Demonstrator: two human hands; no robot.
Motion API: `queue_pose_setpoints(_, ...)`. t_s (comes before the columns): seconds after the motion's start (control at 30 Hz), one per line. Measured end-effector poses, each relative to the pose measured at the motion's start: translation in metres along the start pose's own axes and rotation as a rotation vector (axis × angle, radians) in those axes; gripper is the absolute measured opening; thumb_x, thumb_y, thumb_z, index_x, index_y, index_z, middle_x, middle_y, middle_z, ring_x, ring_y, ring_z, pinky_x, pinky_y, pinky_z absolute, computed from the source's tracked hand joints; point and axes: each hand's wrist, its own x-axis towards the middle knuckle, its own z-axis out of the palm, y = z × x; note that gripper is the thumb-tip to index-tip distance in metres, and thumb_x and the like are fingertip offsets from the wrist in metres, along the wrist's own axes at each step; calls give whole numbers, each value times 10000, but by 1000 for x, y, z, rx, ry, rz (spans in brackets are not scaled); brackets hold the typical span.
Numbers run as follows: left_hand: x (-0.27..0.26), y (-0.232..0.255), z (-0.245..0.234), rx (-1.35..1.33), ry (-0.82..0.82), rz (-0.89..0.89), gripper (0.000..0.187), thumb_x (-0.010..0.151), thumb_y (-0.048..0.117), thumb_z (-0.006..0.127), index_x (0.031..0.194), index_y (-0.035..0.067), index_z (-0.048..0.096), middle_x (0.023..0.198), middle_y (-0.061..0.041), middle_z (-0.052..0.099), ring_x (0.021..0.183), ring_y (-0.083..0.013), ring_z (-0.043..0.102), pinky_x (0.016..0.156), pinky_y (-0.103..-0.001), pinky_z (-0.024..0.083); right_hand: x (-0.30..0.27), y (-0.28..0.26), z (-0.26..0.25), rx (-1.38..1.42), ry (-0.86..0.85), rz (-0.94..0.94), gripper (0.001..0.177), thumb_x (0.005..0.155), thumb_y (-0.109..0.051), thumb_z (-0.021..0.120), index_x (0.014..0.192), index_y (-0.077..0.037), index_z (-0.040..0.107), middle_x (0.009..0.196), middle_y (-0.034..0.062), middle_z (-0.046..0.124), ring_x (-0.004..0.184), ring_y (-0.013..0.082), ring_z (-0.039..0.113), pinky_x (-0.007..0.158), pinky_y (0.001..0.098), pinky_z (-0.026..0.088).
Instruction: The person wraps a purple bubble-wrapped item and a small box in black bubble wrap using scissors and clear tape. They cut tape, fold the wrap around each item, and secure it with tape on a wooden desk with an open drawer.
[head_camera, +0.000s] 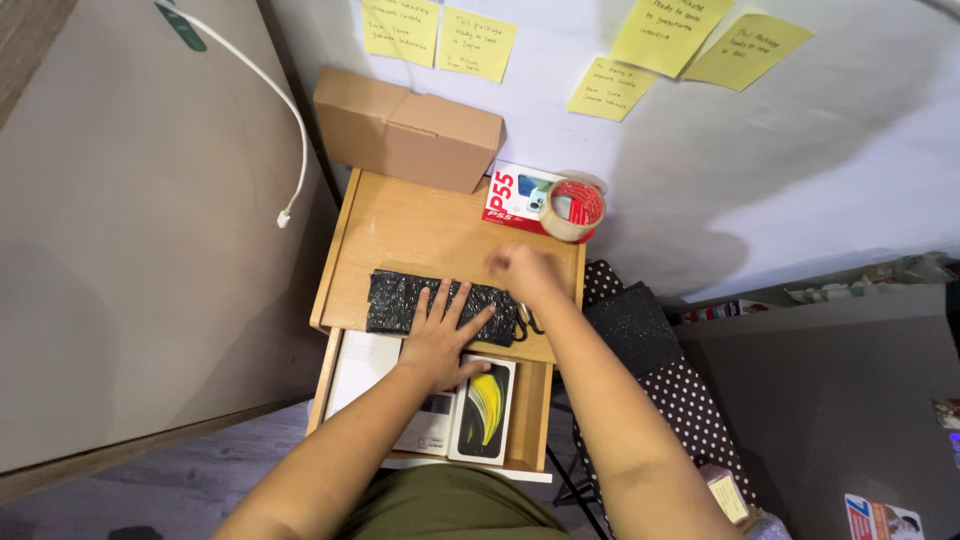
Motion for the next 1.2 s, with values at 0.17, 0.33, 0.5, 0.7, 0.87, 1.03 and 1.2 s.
queue_pose_setpoints(0.17, 3, 11, -15, 49, -118, -37, 955, 753, 791, 632, 1561, 410, 296, 1676, -236, -16, 1516, -518, -82, 1143, -733, -48, 29, -1, -41, -321, 689, -358, 315, 831, -217, 820, 1085, -56, 726, 1119, 155, 637, 1138, 388, 556, 984, 494, 454)
queue_pose_setpoints(0.33, 5, 14, -22, 75, -165, -52, 992, 716, 795, 661, 1562, 434, 291, 1679, -237, -50, 1510, -533, -117, 1134, -753, -61, 70, 22, -50, -388, 561, -129, 450, 760, -227, 842, 1134, -45, 670, 1172, 183, 496, 1116, 403, 510, 938, 508, 426)
queue_pose_setpoints(0.5, 11, 18, -30, 106, -263, -76, 990, 718, 771, 692, 1563, 435, 300, 1688, -238, -86, 1504, -563, -149, 1113, -778, -69, 92, 49, -35, -220, 561, -169, 105, 851, -61, 736, 948, -41, 700, 1236, 189, 517, 1048, 378, 614, 907, 433, 517)
queue_pose_setpoints(0.7, 9, 14, -25, 94, -236, -51, 1062, 712, 768, 692, 1592, 456, 186, 1689, -244, -93, 1501, -568, -163, 1113, -771, -85, 55, 45, -51, -75, 759, -241, 37, 867, -36, 754, 886, -28, 723, 1130, 150, 612, 992, 344, 646, 878, 411, 532)
queue_pose_setpoints(0.87, 9, 3, -6, -82, -48, -16, 1238, 749, 801, 655, 1638, 247, -3, 1679, -267, -65, 1515, -519, -156, 1124, -752, -116, -20, 31, -63, 240, 708, -260, 33, 872, -27, 790, 893, -30, 764, 1020, 109, 660, 948, 247, 659, 870, 384, 546)
queue_pose_setpoints(1.03, -2, 0, -10, -465, 370, 22, 1334, 779, 703, 733, 1640, 32, -35, 1707, -295, -25, 1557, -476, -185, 1162, -724, -124, -73, 17, -39, 884, 319, 214, 111, 912, -106, 740, 999, -38, 736, 912, 45, 748, 824, 152, 693, 778, 295, 595)
queue_pose_setpoints(1.2, 2, 27, -42, -905, 415, 132, 1297, 648, 544, 894, 1592, 26, 171, 1608, -278, 306, 1501, -397, 268, 1202, -511, 239, -99, 10, -18, 1261, 147, 182, 127, 899, -97, 757, 980, -1, 740, 897, 72, 747, 796, 162, 686, 747, 312, 574)
